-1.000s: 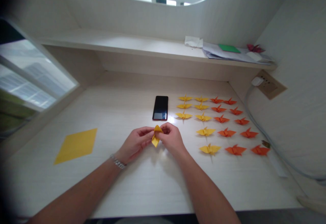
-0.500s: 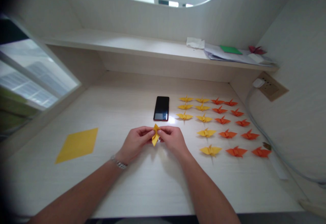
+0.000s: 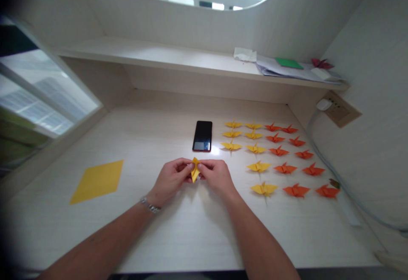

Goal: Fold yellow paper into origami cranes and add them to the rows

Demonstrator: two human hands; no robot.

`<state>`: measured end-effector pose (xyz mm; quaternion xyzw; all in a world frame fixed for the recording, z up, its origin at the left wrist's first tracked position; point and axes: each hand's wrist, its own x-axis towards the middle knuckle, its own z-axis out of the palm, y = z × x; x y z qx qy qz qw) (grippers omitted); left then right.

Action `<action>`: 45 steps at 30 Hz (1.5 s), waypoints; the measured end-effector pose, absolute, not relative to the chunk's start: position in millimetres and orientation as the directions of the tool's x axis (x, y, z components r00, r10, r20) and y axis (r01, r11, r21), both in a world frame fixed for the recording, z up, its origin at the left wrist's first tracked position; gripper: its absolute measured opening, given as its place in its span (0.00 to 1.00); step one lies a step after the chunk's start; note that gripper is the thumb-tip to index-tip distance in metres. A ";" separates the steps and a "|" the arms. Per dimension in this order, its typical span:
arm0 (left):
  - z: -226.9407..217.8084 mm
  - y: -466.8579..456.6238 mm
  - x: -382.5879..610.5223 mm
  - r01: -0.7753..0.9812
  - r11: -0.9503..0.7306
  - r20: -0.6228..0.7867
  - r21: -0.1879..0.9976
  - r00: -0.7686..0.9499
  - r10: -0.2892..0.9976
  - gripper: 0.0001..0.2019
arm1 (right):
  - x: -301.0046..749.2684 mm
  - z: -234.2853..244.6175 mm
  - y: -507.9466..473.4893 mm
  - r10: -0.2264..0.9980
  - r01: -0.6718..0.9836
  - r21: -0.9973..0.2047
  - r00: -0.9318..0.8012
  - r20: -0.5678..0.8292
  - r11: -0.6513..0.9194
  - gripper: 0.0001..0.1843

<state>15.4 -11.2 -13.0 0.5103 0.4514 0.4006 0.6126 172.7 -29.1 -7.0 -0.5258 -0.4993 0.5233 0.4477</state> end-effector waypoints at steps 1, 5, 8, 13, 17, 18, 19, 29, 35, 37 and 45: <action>-13.1 -11.4 15.8 -0.024 0.153 -0.141 0.988 0.263 0.954 0.17 | 172.3 -6.9 -29.2 0.994 0.057 -0.993 -0.046 -0.102 -0.100 0.16; -13.3 -11.6 16.8 -0.017 0.130 -0.123 0.991 0.236 0.964 0.19 | 170.9 -6.3 -29.3 0.993 0.054 -0.992 -0.040 -0.115 -0.113 0.17; -12.8 -11.5 16.3 -0.020 0.125 -0.116 0.992 0.242 0.963 0.19 | 170.5 -6.4 -29.2 0.992 0.046 -0.992 -0.042 -0.123 -0.121 0.17; -12.7 -11.1 15.8 -0.054 0.142 -0.120 0.988 0.302 0.946 0.19 | 171.2 -5.9 -28.8 0.990 0.055 -0.991 -0.057 -0.126 -0.123 0.16; -13.3 -10.3 15.9 -0.067 0.174 -0.145 0.983 0.308 0.940 0.17 | 172.2 -6.7 -28.5 0.987 0.070 -0.989 -0.091 -0.133 -0.127 0.17; -13.4 -10.1 15.7 -0.066 0.182 -0.154 0.981 0.305 0.940 0.17 | 172.6 -7.4 -28.3 0.986 0.077 -0.989 -0.100 -0.132 -0.124 0.17; -13.5 -9.8 15.5 -0.066 0.192 -0.164 0.979 0.301 0.939 0.17 | 173.1 -8.3 -28.1 0.986 0.089 -0.989 -0.106 -0.128 -0.119 0.17; -12.5 -10.7 15.4 -0.053 0.244 -0.217 0.968 0.310 0.926 0.15 | 176.2 -4.8 -27.9 0.999 0.236 -0.971 -0.004 0.044 0.043 0.11; -6.4 -14.5 17.2 -0.037 0.279 -0.251 0.959 0.343 0.905 0.15 | 173.6 -7.1 -26.8 0.998 0.183 -0.983 0.047 0.044 0.035 0.08; -5.4 -14.7 17.1 -0.027 0.285 -0.259 0.958 0.345 0.902 0.15 | 173.2 -7.9 -26.7 0.998 0.174 -0.984 0.058 0.033 0.022 0.08; -6.6 -14.3 16.7 0.005 0.275 -0.258 0.961 0.361 0.896 0.12 | 173.8 -9.6 -26.4 0.999 0.186 -0.982 0.025 0.022 0.017 0.09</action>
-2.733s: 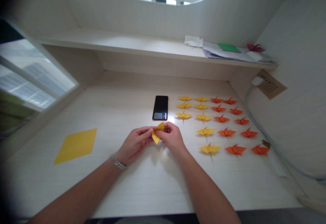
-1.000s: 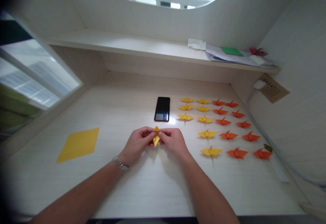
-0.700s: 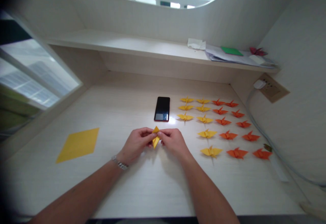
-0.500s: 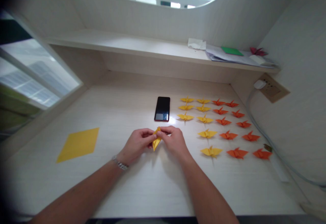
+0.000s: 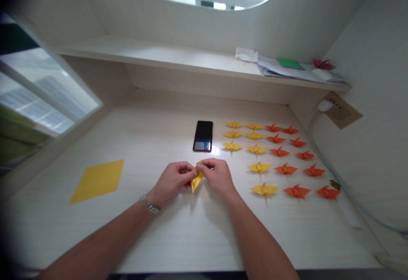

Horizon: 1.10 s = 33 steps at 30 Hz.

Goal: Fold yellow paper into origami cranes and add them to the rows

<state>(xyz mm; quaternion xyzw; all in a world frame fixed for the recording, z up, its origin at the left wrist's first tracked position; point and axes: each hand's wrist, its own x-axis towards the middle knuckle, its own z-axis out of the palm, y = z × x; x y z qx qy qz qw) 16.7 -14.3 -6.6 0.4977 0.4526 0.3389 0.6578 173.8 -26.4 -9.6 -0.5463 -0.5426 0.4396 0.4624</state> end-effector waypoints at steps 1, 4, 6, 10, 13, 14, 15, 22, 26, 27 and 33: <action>-6.7 -14.4 16.7 0.010 0.275 -0.260 0.961 0.361 0.896 0.11 | 174.2 -10.1 -26.3 1.000 0.177 -0.984 0.020 0.018 0.014 0.09; -6.4 -15.2 16.9 0.012 0.281 -0.266 0.959 0.372 0.890 0.11 | 175.4 -11.2 -26.1 1.000 0.140 -0.990 0.012 0.005 0.003 0.10; -5.9 -15.8 17.0 0.000 0.280 -0.258 0.960 0.391 0.883 0.12 | 175.8 -11.1 -26.4 1.000 0.113 -0.993 0.009 -0.011 -0.012 0.10; -4.0 -16.0 16.4 -0.004 0.260 -0.235 0.966 0.413 0.880 0.13 | 175.0 -8.9 -27.3 0.998 0.035 -0.997 0.015 -0.061 -0.061 0.09; -2.7 -15.9 15.6 0.001 0.239 -0.216 0.971 0.425 0.879 0.12 | 173.9 -6.6 -27.7 0.997 0.001 -0.997 0.042 -0.072 -0.072 0.09; -2.4 -15.9 15.4 0.000 0.232 -0.210 0.973 0.431 0.878 0.11 | 173.6 -6.0 -27.7 0.996 -0.005 -0.997 0.056 -0.071 -0.071 0.09; -2.2 -15.8 15.2 -0.001 0.227 -0.204 0.974 0.437 0.876 0.11 | 173.3 -5.6 -27.7 0.995 -0.012 -0.997 0.066 -0.071 -0.070 0.09; -2.2 -15.3 14.0 -0.001 0.246 -0.220 0.969 0.442 0.869 0.10 | 170.0 -5.4 -27.6 0.993 -0.060 -0.995 0.087 -0.082 -0.077 0.12; -3.7 -15.8 13.6 0.005 0.244 -0.222 0.970 0.440 0.870 0.10 | 172.4 -1.8 -25.8 0.991 -0.129 -0.988 0.097 -0.094 -0.081 0.13; -4.2 -16.0 13.7 0.008 0.246 -0.225 0.969 0.437 0.871 0.10 | 173.9 -1.0 -25.2 0.990 -0.149 -0.985 0.100 -0.097 -0.081 0.14; -6.2 -16.5 16.1 -0.001 0.263 -0.236 0.965 0.438 0.867 0.11 | 178.4 -4.9 -25.6 0.999 0.092 -0.996 0.037 0.027 0.023 0.11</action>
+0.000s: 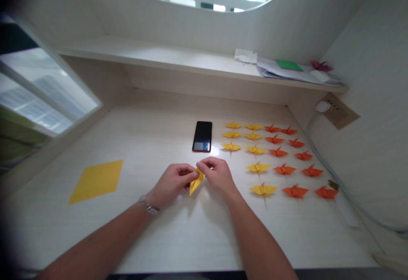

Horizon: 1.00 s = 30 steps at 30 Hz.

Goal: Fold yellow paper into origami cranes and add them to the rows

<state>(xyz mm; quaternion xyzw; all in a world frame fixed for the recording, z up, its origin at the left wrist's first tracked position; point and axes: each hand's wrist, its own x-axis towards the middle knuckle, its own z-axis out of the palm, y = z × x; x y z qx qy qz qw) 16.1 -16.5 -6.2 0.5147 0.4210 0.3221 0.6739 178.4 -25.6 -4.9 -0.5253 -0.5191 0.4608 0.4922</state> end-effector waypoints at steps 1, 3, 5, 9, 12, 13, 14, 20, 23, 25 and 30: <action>-6.5 -16.5 16.6 -0.007 0.261 -0.232 0.965 0.436 0.870 0.11 | 177.8 -6.2 -25.9 0.998 0.138 -0.989 0.040 0.052 0.046 0.10; -6.8 -16.5 17.3 -0.016 0.248 -0.218 0.969 0.427 0.878 0.12 | 176.4 -8.3 -26.2 0.995 0.172 -0.983 0.057 0.078 0.067 0.10; -6.6 -16.4 17.6 -0.006 0.225 -0.203 0.974 0.415 0.887 0.14 | 175.2 -9.7 -25.9 0.995 0.141 -0.988 0.068 0.069 0.059 0.11; -5.0 -16.0 16.9 0.004 0.171 -0.162 0.985 0.350 0.923 0.16 | 172.9 -11.3 -25.7 0.997 -0.018 -0.997 -0.031 -0.070 -0.071 0.15; -3.9 -15.2 16.6 -0.008 0.163 -0.154 0.987 0.294 0.943 0.17 | 170.7 -12.1 -26.7 0.979 -0.084 -0.978 -0.084 -0.185 -0.192 0.18; -3.6 -15.0 16.6 -0.019 0.174 -0.161 0.985 0.289 0.944 0.17 | 169.9 -12.3 -26.9 0.978 -0.096 -0.975 -0.067 -0.195 -0.201 0.18; -3.4 -14.9 16.7 -0.037 0.188 -0.170 0.981 0.291 0.942 0.18 | 169.3 -12.5 -27.0 0.982 -0.106 -0.976 -0.040 -0.187 -0.190 0.19; -4.6 -14.0 16.7 -0.130 0.253 -0.199 0.959 0.330 0.923 0.22 | 167.6 -13.1 -26.0 0.995 -0.122 -0.991 0.080 -0.057 -0.047 0.17; -5.7 -13.1 15.9 -0.133 0.223 -0.173 0.966 0.311 0.935 0.22 | 167.2 -13.7 -26.3 0.996 -0.160 -0.984 0.023 -0.085 -0.081 0.17; -5.5 -13.1 16.1 -0.132 0.211 -0.163 0.969 0.304 0.939 0.21 | 167.1 -13.8 -26.6 0.996 -0.165 -0.983 0.021 -0.085 -0.081 0.16; -3.1 -15.8 18.6 -0.157 0.266 -0.196 0.951 0.358 0.913 0.21 | 166.2 -10.9 -26.9 0.992 -0.074 -0.997 0.127 0.003 0.013 0.10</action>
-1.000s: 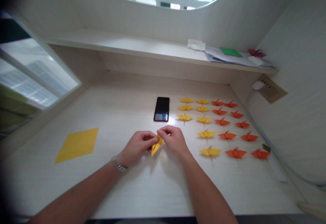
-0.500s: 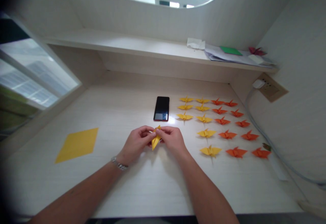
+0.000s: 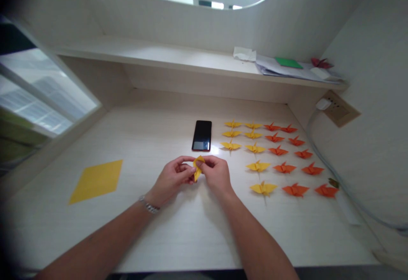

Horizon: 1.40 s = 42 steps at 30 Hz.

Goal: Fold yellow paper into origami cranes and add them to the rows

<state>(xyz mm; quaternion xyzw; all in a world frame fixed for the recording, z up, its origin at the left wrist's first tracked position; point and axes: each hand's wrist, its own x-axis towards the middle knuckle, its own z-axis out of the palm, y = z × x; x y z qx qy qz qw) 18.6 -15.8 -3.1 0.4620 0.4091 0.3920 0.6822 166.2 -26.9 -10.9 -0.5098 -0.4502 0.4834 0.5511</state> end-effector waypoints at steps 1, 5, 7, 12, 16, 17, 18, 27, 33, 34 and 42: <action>-2.8 -16.2 19.0 -0.158 0.267 -0.196 0.951 0.363 0.911 0.21 | 165.6 -10.1 -27.2 0.990 -0.057 -0.998 0.143 0.012 0.021 0.09; -3.5 -16.6 18.9 -0.137 0.221 -0.161 0.966 0.352 0.922 0.20 | 162.3 -7.4 -29.2 0.982 -0.010 -0.999 0.187 0.031 0.034 0.10; -4.2 -16.7 18.7 -0.136 0.210 -0.153 0.968 0.340 0.928 0.20 | 161.1 -6.7 -30.1 0.978 0.008 -0.999 0.207 0.037 0.036 0.10; -5.5 -18.7 21.0 -0.168 0.254 -0.178 0.953 0.369 0.912 0.22 | 161.0 -5.7 -30.7 0.967 0.023 -0.998 0.247 0.057 0.053 0.10; -5.9 -19.7 22.6 -0.166 0.250 -0.177 0.954 0.360 0.916 0.23 | 159.4 -6.4 -31.1 0.960 0.027 -0.998 0.270 0.068 0.063 0.10; -5.9 -19.8 22.7 -0.165 0.245 -0.175 0.955 0.352 0.920 0.23 | 158.7 -6.8 -31.2 0.958 0.028 -0.997 0.276 0.073 0.068 0.10; -5.9 -19.8 22.6 -0.165 0.241 -0.173 0.956 0.345 0.923 0.23 | 158.1 -7.2 -31.4 0.957 0.028 -0.997 0.280 0.079 0.074 0.10; -2.7 -20.6 22.4 -0.245 0.327 -0.214 0.913 0.395 0.893 0.23 | 159.0 -5.9 -32.0 0.934 0.089 -0.991 0.333 0.129 0.105 0.10; -3.3 -20.1 21.5 -0.290 0.371 -0.230 0.882 0.421 0.877 0.22 | 158.6 -5.9 -31.0 0.931 0.065 -0.992 0.343 0.127 0.111 0.10; -3.4 -20.0 21.3 -0.297 0.381 -0.236 0.876 0.425 0.874 0.22 | 158.7 -6.1 -30.6 0.932 0.049 -0.993 0.342 0.119 0.109 0.10; -5.8 -19.0 21.4 -0.284 0.350 -0.222 0.893 0.399 0.890 0.22 | 160.9 -8.1 -27.4 0.963 -0.097 -0.991 0.262 0.067 0.095 0.10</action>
